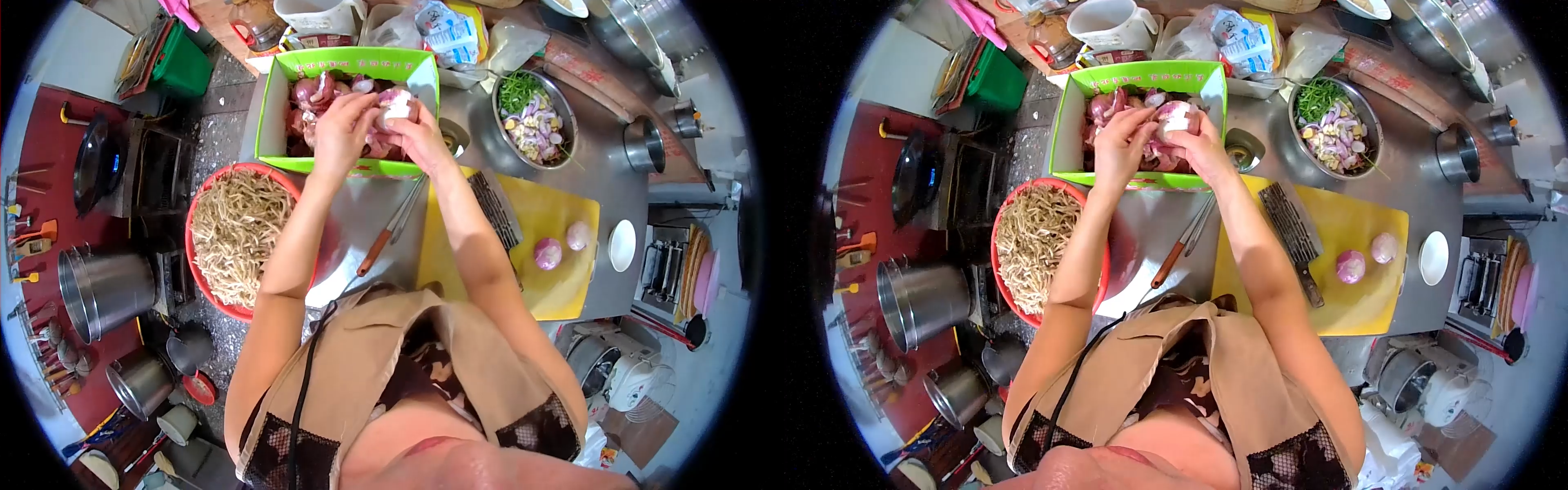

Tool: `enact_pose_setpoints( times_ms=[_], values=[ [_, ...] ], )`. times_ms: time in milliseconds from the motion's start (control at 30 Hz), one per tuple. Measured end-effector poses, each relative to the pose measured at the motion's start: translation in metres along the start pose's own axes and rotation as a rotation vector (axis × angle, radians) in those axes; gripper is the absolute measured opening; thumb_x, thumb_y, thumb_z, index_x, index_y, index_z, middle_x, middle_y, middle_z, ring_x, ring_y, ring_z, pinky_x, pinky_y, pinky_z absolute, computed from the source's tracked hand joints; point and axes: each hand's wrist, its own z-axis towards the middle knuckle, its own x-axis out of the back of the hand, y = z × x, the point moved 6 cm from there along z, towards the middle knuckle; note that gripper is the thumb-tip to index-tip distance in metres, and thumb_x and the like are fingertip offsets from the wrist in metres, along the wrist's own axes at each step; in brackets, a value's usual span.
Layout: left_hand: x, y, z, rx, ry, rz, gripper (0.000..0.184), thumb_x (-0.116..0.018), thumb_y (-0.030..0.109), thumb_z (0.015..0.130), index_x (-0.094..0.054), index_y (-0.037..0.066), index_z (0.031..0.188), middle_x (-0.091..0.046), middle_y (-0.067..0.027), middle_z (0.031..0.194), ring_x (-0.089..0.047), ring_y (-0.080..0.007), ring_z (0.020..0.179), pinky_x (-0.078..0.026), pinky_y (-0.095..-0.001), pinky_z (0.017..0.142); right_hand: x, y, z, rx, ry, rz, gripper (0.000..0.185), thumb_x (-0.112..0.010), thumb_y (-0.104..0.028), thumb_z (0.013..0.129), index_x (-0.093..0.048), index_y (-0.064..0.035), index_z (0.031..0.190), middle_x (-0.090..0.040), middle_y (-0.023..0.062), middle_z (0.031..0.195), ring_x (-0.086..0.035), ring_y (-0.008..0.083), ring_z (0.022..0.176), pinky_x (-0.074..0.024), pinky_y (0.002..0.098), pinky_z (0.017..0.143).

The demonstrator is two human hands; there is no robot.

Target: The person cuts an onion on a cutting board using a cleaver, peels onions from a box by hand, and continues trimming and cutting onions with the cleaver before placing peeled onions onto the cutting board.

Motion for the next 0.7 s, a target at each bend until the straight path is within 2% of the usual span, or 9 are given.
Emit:
enact_pose_setpoints(
  times_ms=[67, 267, 367, 433, 533, 567, 600, 667, 700],
  values=[
    [-0.007, 0.000, -0.003, -0.047, 0.008, 0.119, 0.019, -0.069, 0.007, 0.083, -0.070, 0.002, 0.101, -0.068, -0.0114, 0.097, -0.067, -0.0240, 0.087, -0.053, -0.0313, 0.075, 0.000, 0.004, 0.000, 0.019, 0.045, -0.057, 0.049, -0.066, 0.001, 0.080, -0.044, 0.0002, 0.123, -0.058, 0.0113, 0.114, -0.062, 0.0223, 0.102, -0.0552, 0.0385, 0.086],
    [-0.015, -0.002, -0.007, -0.100, -0.054, 0.293, 0.013, -0.070, 0.008, 0.079, -0.069, 0.005, 0.092, -0.067, -0.0088, 0.089, -0.067, -0.0265, 0.075, -0.054, -0.0341, 0.065, 0.015, 0.010, 0.003, 0.166, 0.071, -0.311, 0.050, -0.067, 0.002, 0.072, -0.050, -0.0026, 0.119, -0.061, 0.0052, 0.105, -0.060, 0.0126, 0.094, -0.0496, 0.0267, 0.082],
    [-0.021, -0.003, -0.008, -0.132, -0.100, 0.439, 0.009, -0.070, 0.009, 0.077, -0.066, 0.006, 0.085, -0.064, -0.0079, 0.081, -0.065, -0.0284, 0.067, -0.053, -0.0368, 0.059, 0.010, 0.005, -0.003, 0.152, 0.123, -0.485, 0.048, -0.067, 0.001, 0.070, -0.052, -0.0028, 0.116, -0.062, 0.0038, 0.100, -0.059, 0.0113, 0.092, -0.0481, 0.0253, 0.082],
    [-0.020, 0.001, -0.005, -0.185, -0.074, 0.471, 0.009, -0.070, 0.011, 0.077, -0.062, 0.007, 0.080, -0.063, -0.0091, 0.076, -0.064, -0.0289, 0.065, -0.052, -0.0385, 0.056, 0.009, 0.004, -0.003, 0.160, 0.102, -0.461, 0.048, -0.068, 0.000, 0.070, -0.053, -0.0025, 0.115, -0.063, 0.0036, 0.099, -0.059, 0.0113, 0.092, -0.0477, 0.0255, 0.082],
    [-0.001, -0.016, 0.015, -0.158, -0.010, 0.499, 0.008, -0.069, 0.013, 0.078, -0.063, 0.008, 0.082, -0.064, -0.0104, 0.079, -0.064, -0.0299, 0.066, -0.052, -0.0401, 0.057, 0.011, 0.004, -0.005, 0.177, 0.088, -0.548, 0.050, -0.068, -0.001, 0.068, -0.053, -0.0024, 0.116, -0.063, 0.0033, 0.100, -0.060, 0.0127, 0.092, -0.0475, 0.0268, 0.083],
    [0.007, -0.025, 0.021, -0.097, -0.010, 0.490, 0.008, -0.068, 0.013, 0.079, -0.064, 0.008, 0.084, -0.065, -0.0109, 0.082, -0.064, -0.0311, 0.068, -0.053, -0.0410, 0.060, 0.013, 0.005, -0.005, 0.146, 0.077, -0.508, 0.055, -0.065, 0.010, 0.069, -0.051, -0.0031, 0.120, -0.061, 0.0060, 0.109, -0.061, 0.0158, 0.100, -0.0501, 0.0288, 0.087],
    [0.014, -0.029, 0.029, -0.052, -0.015, 0.495, 0.009, -0.067, 0.013, 0.080, -0.066, 0.009, 0.088, -0.066, -0.0100, 0.082, -0.064, -0.0314, 0.069, -0.053, -0.0410, 0.063, 0.014, 0.005, -0.006, 0.142, 0.076, -0.510, 0.055, -0.065, 0.010, 0.069, -0.051, -0.0031, 0.120, -0.061, 0.0060, 0.109, -0.061, 0.0158, 0.100, -0.0501, 0.0288, 0.087],
    [0.016, -0.046, 0.032, 0.077, -0.122, 0.550, 0.016, -0.065, 0.009, 0.080, -0.069, 0.010, 0.096, -0.066, -0.0115, 0.091, -0.065, -0.0308, 0.081, -0.053, -0.0393, 0.070, 0.012, 0.005, -0.004, 0.175, 0.018, -0.275, 0.053, -0.065, 0.007, 0.066, -0.053, -0.0049, 0.116, -0.061, 0.0047, 0.106, -0.059, 0.0155, 0.100, -0.0477, 0.0295, 0.089],
    [0.014, -0.037, 0.029, -0.065, -0.102, 0.471, 0.022, -0.064, 0.006, 0.080, -0.069, 0.010, 0.101, -0.065, -0.0123, 0.098, -0.064, -0.0305, 0.089, -0.053, -0.0390, 0.075, 0.010, 0.006, -0.004, 0.163, 0.001, -0.274, 0.056, -0.064, 0.010, 0.065, -0.052, -0.0055, 0.117, -0.060, 0.0053, 0.109, -0.058, 0.0161, 0.103, -0.0474, 0.0301, 0.091]
  ],
)
